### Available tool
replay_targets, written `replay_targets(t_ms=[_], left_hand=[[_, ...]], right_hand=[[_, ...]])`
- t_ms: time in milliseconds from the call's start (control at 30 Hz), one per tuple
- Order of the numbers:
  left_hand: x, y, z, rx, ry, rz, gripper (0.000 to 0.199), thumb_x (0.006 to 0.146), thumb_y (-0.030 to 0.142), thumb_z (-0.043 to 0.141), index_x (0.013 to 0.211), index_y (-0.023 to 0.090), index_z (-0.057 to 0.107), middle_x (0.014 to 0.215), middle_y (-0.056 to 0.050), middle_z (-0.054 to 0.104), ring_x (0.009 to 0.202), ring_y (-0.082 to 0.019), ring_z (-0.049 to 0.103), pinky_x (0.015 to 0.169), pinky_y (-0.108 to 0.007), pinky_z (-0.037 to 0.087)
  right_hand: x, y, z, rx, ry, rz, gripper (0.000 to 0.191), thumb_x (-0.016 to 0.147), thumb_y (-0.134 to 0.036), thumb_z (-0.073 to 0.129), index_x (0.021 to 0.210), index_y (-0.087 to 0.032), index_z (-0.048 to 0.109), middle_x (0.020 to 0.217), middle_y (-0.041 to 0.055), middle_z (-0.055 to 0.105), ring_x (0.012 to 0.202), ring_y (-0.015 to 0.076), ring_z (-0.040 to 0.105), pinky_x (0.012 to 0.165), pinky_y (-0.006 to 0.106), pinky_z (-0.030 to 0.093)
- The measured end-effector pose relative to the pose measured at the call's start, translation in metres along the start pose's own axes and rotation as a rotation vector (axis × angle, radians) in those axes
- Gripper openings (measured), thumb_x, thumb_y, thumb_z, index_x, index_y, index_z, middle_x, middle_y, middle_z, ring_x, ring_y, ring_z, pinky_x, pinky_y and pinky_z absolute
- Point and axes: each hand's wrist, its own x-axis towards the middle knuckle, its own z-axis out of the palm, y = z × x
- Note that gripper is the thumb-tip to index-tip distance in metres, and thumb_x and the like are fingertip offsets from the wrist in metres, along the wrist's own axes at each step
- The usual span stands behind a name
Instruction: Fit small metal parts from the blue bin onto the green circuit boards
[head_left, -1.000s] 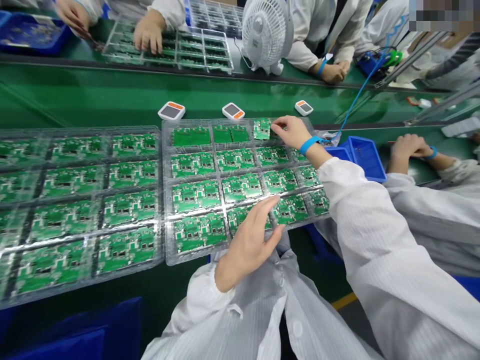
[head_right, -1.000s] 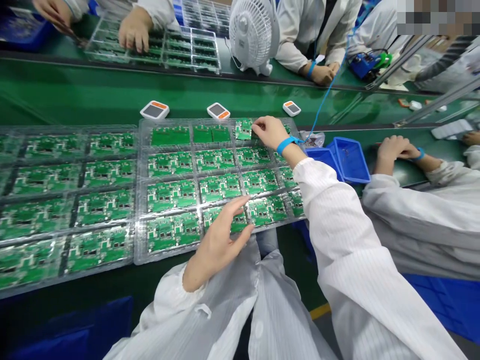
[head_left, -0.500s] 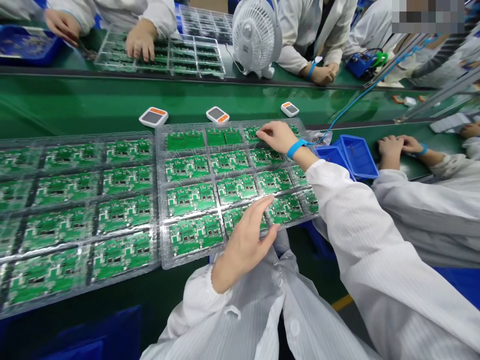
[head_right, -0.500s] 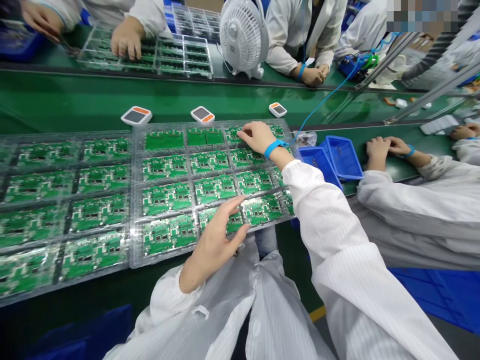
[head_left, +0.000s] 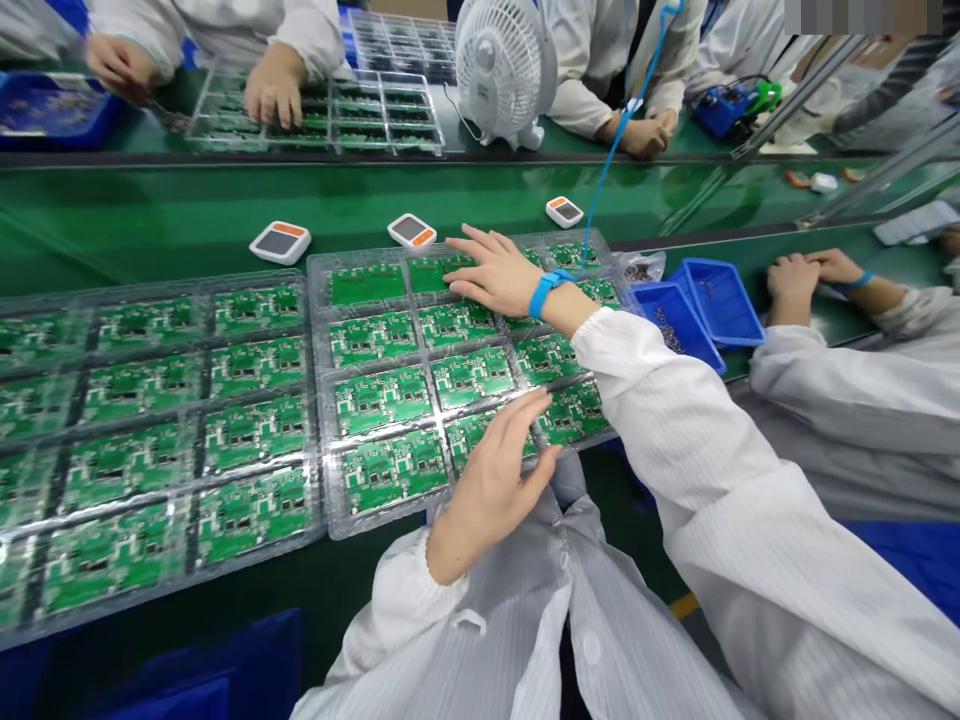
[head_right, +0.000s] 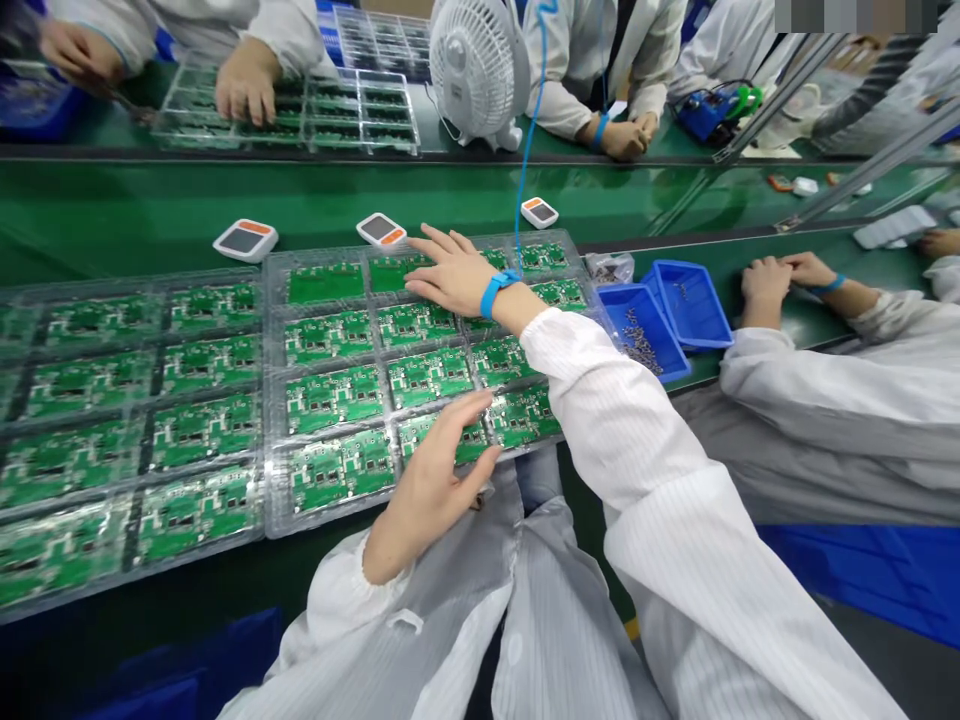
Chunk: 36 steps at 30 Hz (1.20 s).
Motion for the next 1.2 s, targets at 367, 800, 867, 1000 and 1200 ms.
replay_targets(t_ms=[367, 800, 867, 1000, 1200], left_hand=[[-0.003, 0.002, -0.001, -0.119, 0.16, -0.089, 0.055, 0.116, 0.035, 0.063, 0.169, 0.033, 0.047, 0.172, -0.014, 0.059, 0.162, -0.03, 0.059, 0.132, -0.056, 0.058], [0.011, 0.005, 0.0, -0.419, 0.578, -0.37, 0.03, 0.111, 0.054, 0.073, 0.114, 0.025, 0.077, 0.11, -0.005, 0.085, 0.119, -0.026, 0.084, 0.109, -0.045, 0.071], [0.011, 0.009, -0.002, -0.433, 0.545, -0.367, 0.03, 0.112, 0.053, 0.071, 0.115, 0.024, 0.079, 0.111, -0.007, 0.086, 0.116, -0.028, 0.085, 0.101, -0.044, 0.074], [0.013, 0.013, -0.006, -0.408, 0.528, -0.341, 0.027, 0.113, 0.049, 0.071, 0.123, 0.025, 0.078, 0.117, -0.007, 0.088, 0.115, -0.027, 0.086, 0.095, -0.043, 0.076], [0.015, 0.014, -0.002, -0.354, 0.5, -0.317, 0.024, 0.114, 0.048, 0.069, 0.122, 0.026, 0.073, 0.118, -0.007, 0.088, 0.12, -0.028, 0.086, 0.094, -0.043, 0.077]], right_hand=[[-0.001, -0.006, -0.026, 0.245, 0.215, 0.345, 0.033, 0.12, -0.041, 0.046, 0.14, -0.023, 0.064, 0.121, 0.0127, 0.078, 0.118, 0.033, 0.07, 0.115, 0.052, 0.053], [-0.164, -0.09, -0.05, 0.964, 0.215, 0.027, 0.012, 0.107, -0.035, 0.077, 0.106, -0.025, 0.071, 0.112, 0.0055, 0.081, 0.106, 0.0234, 0.076, 0.095, 0.041, 0.06], [-0.183, -0.074, -0.045, 0.745, 0.188, -0.043, 0.01, 0.109, -0.033, 0.075, 0.106, -0.024, 0.076, 0.11, 0.0078, 0.079, 0.105, 0.0254, 0.072, 0.096, 0.043, 0.057], [-0.213, -0.047, -0.03, 0.35, 0.004, -0.225, 0.022, 0.114, -0.032, 0.068, 0.101, -0.021, 0.082, 0.107, 0.0112, 0.073, 0.098, 0.0263, 0.062, 0.088, 0.042, 0.048], [-0.22, -0.047, -0.016, 0.174, -0.079, -0.282, 0.014, 0.112, -0.027, 0.071, 0.103, -0.021, 0.082, 0.111, 0.0102, 0.073, 0.101, 0.0258, 0.06, 0.084, 0.039, 0.041]])
